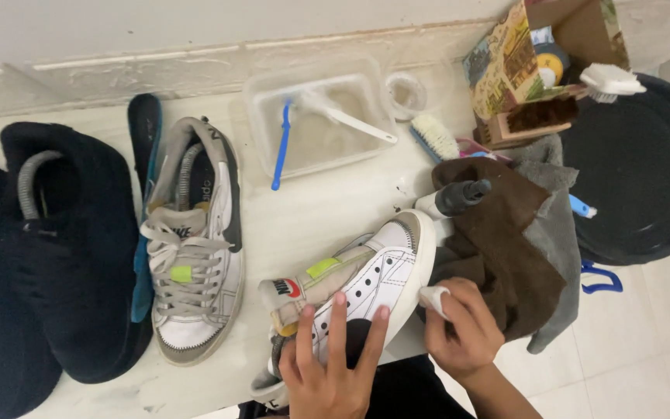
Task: The person wipes the white Nike sneaker with a tissue, focusing on the toe box, side panels, and sole. They rotate the shoe to access different areas and continue wiping until the end of the clip.
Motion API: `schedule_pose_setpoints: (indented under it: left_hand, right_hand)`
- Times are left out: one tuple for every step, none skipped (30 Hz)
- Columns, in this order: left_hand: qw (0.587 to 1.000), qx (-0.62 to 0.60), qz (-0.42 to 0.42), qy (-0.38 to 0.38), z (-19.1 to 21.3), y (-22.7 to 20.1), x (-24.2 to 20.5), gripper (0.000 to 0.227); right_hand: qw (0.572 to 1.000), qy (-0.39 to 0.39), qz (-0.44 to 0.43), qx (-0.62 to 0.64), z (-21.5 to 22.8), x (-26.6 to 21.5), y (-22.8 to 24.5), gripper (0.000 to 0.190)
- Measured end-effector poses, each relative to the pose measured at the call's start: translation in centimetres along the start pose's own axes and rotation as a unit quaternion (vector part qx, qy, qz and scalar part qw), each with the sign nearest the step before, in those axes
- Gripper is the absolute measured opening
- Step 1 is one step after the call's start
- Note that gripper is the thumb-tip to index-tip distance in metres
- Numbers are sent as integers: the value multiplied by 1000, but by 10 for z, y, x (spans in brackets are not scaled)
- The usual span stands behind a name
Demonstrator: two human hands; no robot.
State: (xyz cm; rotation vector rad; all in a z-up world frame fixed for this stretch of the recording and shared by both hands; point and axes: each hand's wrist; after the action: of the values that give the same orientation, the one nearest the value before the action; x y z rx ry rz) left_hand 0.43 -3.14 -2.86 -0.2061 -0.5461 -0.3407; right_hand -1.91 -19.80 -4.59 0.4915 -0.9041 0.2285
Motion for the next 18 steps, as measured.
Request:
schedule_pose_setpoints:
  left_hand:
    - [1000, 0, -1, 2, -1, 0, 0, 41]
    - [1000, 1, -3, 0, -1, 0, 0, 42]
    - [1000, 2, -4, -4, -3, 0, 1, 43]
    - [1000, 2, -4, -4, -3, 1, 0, 43]
    - [1000, 0, -1, -2, -3, 0, 0, 45]
    - [1000, -2, 2, 1, -3, 0, 0, 47]
    - [1000, -2, 2, 2, -3, 0, 0, 47]
    - [1000, -1, 0, -5, -4, 0, 1, 46]
    - [1000, -1, -3, -14, -4, 0, 2, 45]
    - [1000, -2, -3, -13, -4, -1, 1, 45]
    - [1000, -4, 5, -13, -4, -2, 2, 45]
    - [1000, -6, 14, -13, -4, -3, 2, 45]
    - [1000, -7, 15, -14, -5, -3, 2, 45]
    - [1000, -9, 16, -14, -5, -3, 2, 45]
    - [1000, -11, 16, -13, -5, -3, 1, 45]
    - [1000, -11, 16, -12, -6, -4, 0, 45]
    - [1000, -5, 17, -8, -6, -5, -1, 48]
    - [1000, 1, 19, -4, -7, -6, -3, 51]
  right_hand:
    - [1000, 1, -2, 0, 0, 3, 3, 7]
    - [1000, 3, -3, 4, 0, 7, 7, 8]
    - [1000, 5, -2, 8, -1, 11, 9, 9]
    - [1000, 5, -2, 8, -1, 5, 10, 9]
    - [1000, -3, 4, 10, -1, -1, 9, 9]
    - [1000, -10, 10, 12, -2, -7, 9, 9]
    - [1000, -9, 9, 12, -2, -7, 6, 9]
    - [1000, -10, 5, 7, -2, -6, 2, 10]
    - [1000, -12, 1, 2, -2, -5, -1, 12]
    - [1000, -12, 0, 1, -3, -12, 0, 12]
    - [1000, -15, -2, 7, -3, -18, 0, 12]
    - [1000, -19, -5, 13, -4, -24, 1, 13]
    - [1000, -19, -4, 12, -4, -25, 3, 13]
    - [1000, -23, 1, 17, -5, -26, 4, 12]
    - [999, -26, 4, 22, -5, -27, 6, 13]
    - [999, -26, 3, 21, -3, -25, 3, 13]
    - [1000, -17, -1, 17, -2, -24, 1, 12]
    - [1000, -7, -5, 12, -1, -23, -1, 12]
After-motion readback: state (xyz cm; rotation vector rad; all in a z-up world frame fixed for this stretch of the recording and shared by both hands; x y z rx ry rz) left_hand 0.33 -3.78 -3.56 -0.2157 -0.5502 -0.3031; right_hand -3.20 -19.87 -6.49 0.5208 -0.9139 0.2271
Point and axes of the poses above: each hand's wrist, its own x-axis towards the middle knuckle, its own z-axis out of the back of the hand, y = z × x, and after that the axes turned 13 degrees about z, right-handed
